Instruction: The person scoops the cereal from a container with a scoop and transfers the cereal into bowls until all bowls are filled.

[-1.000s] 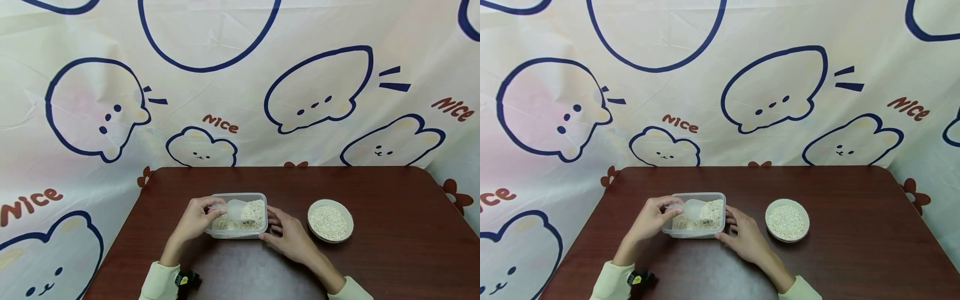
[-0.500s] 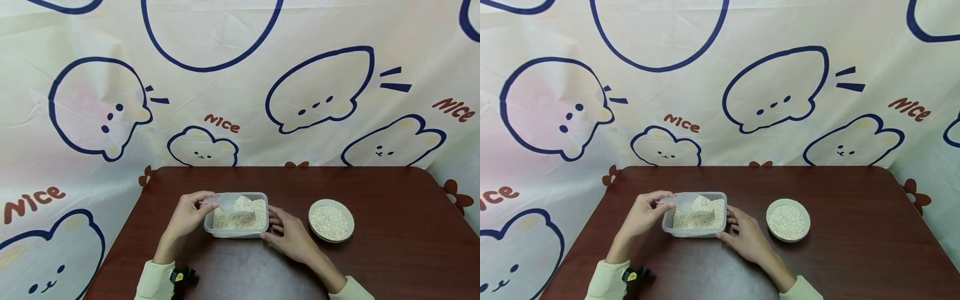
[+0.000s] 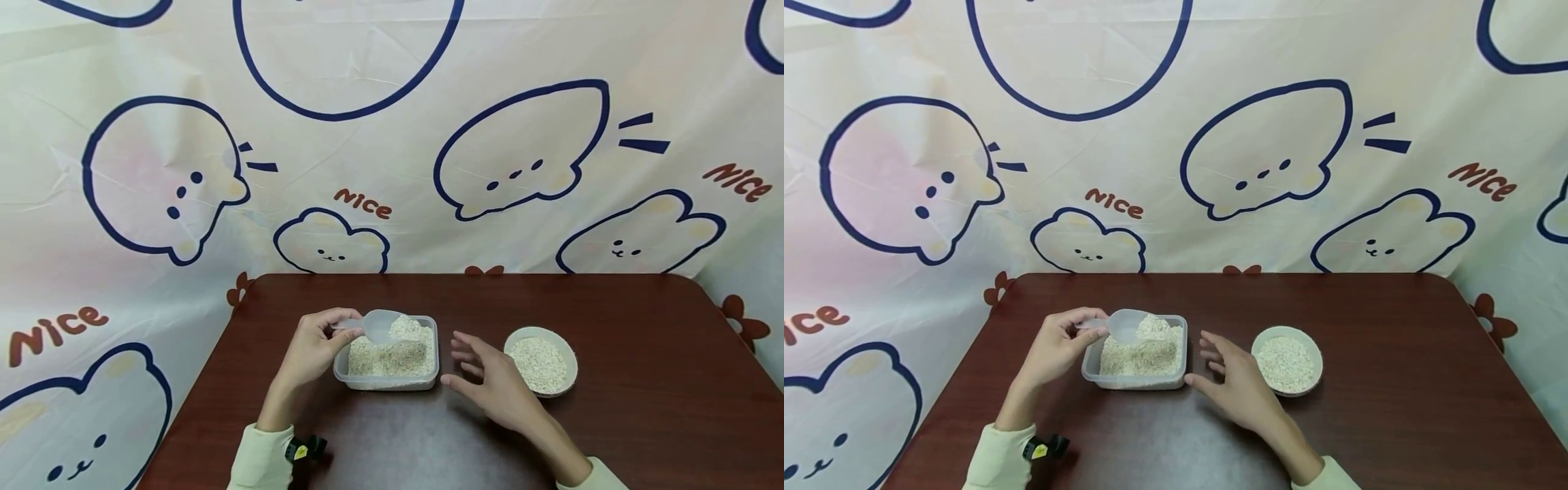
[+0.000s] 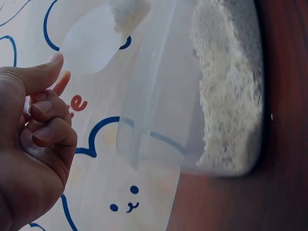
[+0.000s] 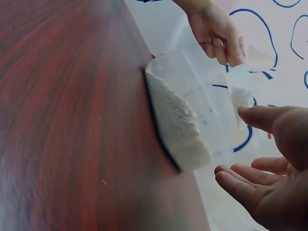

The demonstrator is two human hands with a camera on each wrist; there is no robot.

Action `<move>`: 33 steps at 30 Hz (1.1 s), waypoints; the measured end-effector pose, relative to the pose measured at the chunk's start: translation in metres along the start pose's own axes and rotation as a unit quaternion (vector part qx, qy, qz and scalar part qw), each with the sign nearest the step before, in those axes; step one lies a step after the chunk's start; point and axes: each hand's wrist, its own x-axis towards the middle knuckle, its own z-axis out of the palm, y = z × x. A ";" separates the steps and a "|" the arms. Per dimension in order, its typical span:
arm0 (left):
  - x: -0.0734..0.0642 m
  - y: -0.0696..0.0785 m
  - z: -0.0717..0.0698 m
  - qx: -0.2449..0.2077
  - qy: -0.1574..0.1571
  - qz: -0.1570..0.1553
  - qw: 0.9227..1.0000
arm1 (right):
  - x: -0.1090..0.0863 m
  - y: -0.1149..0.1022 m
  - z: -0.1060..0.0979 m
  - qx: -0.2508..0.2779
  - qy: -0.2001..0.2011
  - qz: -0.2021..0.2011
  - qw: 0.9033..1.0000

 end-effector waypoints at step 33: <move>0.045 0.043 0.105 -0.091 -0.075 0.047 0.992 | -0.060 0.010 -0.094 -0.118 0.129 -0.008 0.985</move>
